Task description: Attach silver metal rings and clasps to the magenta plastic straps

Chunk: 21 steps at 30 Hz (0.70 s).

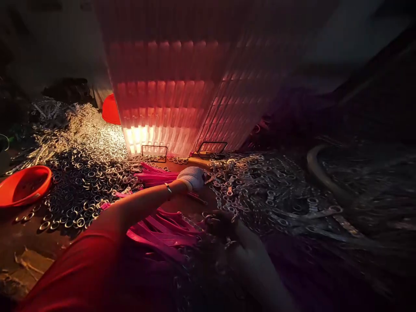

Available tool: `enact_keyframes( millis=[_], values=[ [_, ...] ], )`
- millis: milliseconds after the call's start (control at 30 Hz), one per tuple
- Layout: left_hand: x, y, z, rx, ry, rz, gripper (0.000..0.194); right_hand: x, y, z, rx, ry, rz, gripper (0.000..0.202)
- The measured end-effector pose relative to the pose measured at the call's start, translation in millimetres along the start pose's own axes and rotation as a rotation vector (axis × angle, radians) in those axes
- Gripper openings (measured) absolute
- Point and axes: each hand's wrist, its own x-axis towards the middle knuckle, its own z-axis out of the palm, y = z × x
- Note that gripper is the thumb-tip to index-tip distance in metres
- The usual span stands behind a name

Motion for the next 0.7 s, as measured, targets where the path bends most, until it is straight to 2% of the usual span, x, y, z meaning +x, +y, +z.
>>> enact_keyframes(
  millis=[133, 233, 300, 367, 433, 533, 600, 700],
  values=[
    [-58.6, -15.3, -27.9, -0.067, -0.084, -0.051, 0.016, 20.3, -12.5, 3.9, -0.028, 0.01, -0.085, 0.041],
    [-114.3, -27.7, -46.6, -0.404, -0.177, -0.135, 0.021, 27.8, -22.2, 16.6, -0.174, -0.04, -0.176, 0.038],
    [-144.8, -33.8, -53.0, -0.559, -0.157, -0.165, 0.03, 27.3, -27.6, 27.9, -0.356, -0.053, -0.251, 0.032],
    [-165.3, -38.2, -54.4, -0.563, -0.105, -0.179, 0.034, 24.0, -32.9, 38.7, -0.56, -0.048, -0.326, 0.026],
    [-176.2, -42.0, -52.9, -0.53, -0.095, -0.191, 0.03, 19.9, -38.1, 47.1, -0.74, -0.046, -0.389, 0.022],
    [-182.0, -47.9, -48.4, -0.411, -0.146, -0.156, 0.025, 15.2, -43.6, 54.8, -0.929, -0.064, -0.458, 0.018],
    [-183.3, -52.0, -44.4, -0.206, -0.157, -0.04, 0.018, 12.9, -44.4, 58.1, -0.999, -0.088, -0.461, 0.017],
    [-184.7, -59.0, -37.4, 0.083, -0.085, 0.181, 0.008, 9.1, -42.7, 62.0, -1.043, -0.112, -0.398, 0.018]
  ],
)
